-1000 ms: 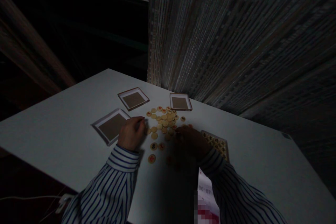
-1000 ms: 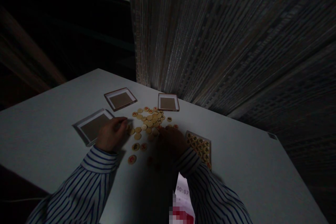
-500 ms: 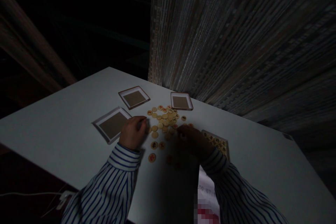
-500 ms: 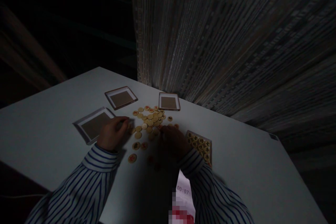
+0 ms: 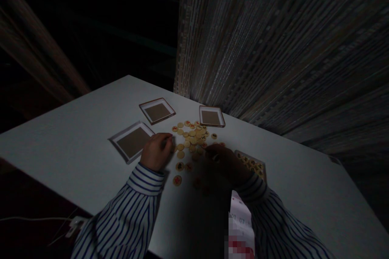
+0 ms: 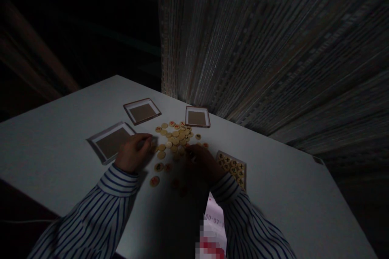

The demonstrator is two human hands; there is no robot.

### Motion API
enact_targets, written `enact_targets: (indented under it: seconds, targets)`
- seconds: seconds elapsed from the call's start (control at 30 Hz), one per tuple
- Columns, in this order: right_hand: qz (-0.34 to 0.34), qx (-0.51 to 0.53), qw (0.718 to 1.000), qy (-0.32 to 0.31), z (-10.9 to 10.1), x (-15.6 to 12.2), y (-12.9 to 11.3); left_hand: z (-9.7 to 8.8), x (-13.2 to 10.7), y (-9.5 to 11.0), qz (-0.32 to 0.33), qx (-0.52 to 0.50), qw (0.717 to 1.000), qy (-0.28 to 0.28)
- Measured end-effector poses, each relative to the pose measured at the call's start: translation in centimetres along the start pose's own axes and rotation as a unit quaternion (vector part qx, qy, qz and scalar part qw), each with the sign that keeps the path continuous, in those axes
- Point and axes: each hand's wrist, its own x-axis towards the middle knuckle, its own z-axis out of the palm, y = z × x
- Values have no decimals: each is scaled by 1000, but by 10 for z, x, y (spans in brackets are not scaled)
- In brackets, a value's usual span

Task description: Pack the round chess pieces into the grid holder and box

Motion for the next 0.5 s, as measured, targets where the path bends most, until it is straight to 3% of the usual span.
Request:
enact_targets:
  seconds: [0.2,0.5]
  targets:
    - [14,17,1000,-10,-1,0,-3,1,0,0,2,2,1000,-3]
    - [-33,14,999,1,2,1,1,1,0,1,9,-2,1000,0]
